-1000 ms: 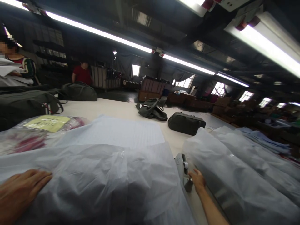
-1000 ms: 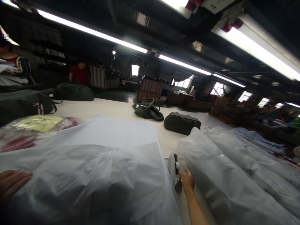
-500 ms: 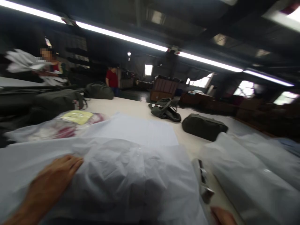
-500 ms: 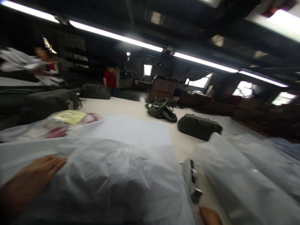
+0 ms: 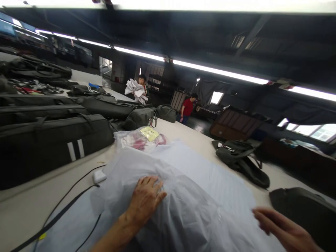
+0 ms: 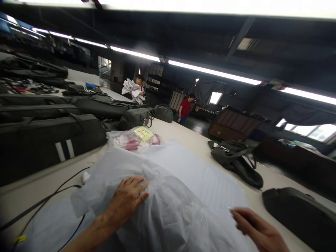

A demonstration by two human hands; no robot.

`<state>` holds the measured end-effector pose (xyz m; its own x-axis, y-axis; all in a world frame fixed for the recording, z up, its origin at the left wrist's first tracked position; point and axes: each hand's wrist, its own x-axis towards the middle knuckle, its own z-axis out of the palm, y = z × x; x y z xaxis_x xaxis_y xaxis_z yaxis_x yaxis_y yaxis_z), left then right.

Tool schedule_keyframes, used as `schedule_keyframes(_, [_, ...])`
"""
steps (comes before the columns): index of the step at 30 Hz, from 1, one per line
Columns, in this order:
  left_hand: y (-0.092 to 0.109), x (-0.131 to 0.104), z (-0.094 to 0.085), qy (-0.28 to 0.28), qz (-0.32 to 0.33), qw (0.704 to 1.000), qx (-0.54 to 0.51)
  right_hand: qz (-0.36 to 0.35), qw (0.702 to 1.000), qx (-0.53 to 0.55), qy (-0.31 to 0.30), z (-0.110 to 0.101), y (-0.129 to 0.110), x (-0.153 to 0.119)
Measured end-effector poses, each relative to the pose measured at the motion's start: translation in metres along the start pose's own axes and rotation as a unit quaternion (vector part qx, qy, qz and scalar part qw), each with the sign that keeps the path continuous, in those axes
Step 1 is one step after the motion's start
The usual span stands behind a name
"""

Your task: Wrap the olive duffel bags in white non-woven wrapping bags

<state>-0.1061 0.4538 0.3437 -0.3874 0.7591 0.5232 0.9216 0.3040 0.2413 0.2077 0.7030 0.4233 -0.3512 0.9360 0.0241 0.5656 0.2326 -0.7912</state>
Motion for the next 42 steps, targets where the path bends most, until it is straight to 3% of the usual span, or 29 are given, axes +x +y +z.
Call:
schedule_keyframes(2, [-0.008,0.001,0.005,0.002,0.013,1.000,-0.007,-0.080,0.984,-0.024,-0.156,0.036,-0.066,-0.007])
schedule_keyframes(4, [-0.015,0.004,0.011,-0.004,0.021,1.000,-0.014,-0.136,0.944,-0.034,-0.300,0.086,-0.125,-0.009])
schedule_keyframes(6, [-0.020,0.007,0.016,-0.009,0.023,0.999,-0.021,-0.145,0.909,-0.045,-0.388,0.133,-0.166,-0.003])
schedule_keyframes(8, [-0.023,0.010,0.021,-0.010,0.023,0.999,-0.031,-0.142,0.879,-0.083,-0.447,0.169,-0.186,0.011])
schedule_keyframes(14, [-0.025,0.014,0.034,0.010,0.018,0.997,-0.072,-0.131,0.797,-0.273,-0.522,0.220,-0.193,0.065])
schedule_keyframes(18, [-0.029,0.011,0.037,0.049,0.034,0.996,-0.060,-0.143,0.751,-0.377,-0.524,0.241,-0.195,0.081])
schedule_keyframes(20, [-0.032,0.011,0.035,0.065,0.050,0.995,-0.051,-0.207,0.724,-0.419,-0.507,0.249,-0.196,0.082])
schedule_keyframes(23, [-0.036,0.012,0.032,0.082,0.069,0.994,-0.036,-0.357,0.677,-0.452,-0.459,0.255,-0.195,0.082])
schedule_keyframes(25, [-0.039,0.012,0.031,0.099,0.082,0.991,-0.025,-0.422,0.662,-0.443,-0.433,0.256,-0.190,0.087])
schedule_keyframes(27, [-0.042,0.010,0.031,0.114,0.095,0.989,-0.018,-0.431,0.683,-0.400,-0.432,0.253,-0.180,0.096])
schedule_keyframes(28, [-0.043,0.009,0.032,0.117,0.100,0.988,-0.015,-0.411,0.708,-0.366,-0.442,0.250,-0.172,0.101])
schedule_keyframes(32, [-0.047,0.004,0.035,0.124,0.121,0.985,-0.004,-0.218,0.822,-0.200,-0.487,0.235,-0.133,0.114])
schedule_keyframes(37, [-0.048,0.010,0.035,0.118,0.120,0.986,0.006,-0.073,0.838,-0.092,-0.533,0.230,-0.097,0.116])
schedule_keyframes(40, [-0.052,0.007,0.027,0.117,0.155,0.981,0.019,-0.030,0.876,-0.043,-0.480,0.219,-0.094,0.117])
schedule_keyframes(42, [-0.053,-0.009,0.016,0.097,0.172,0.980,-0.017,-0.030,0.899,-0.034,-0.436,0.201,-0.096,0.117])
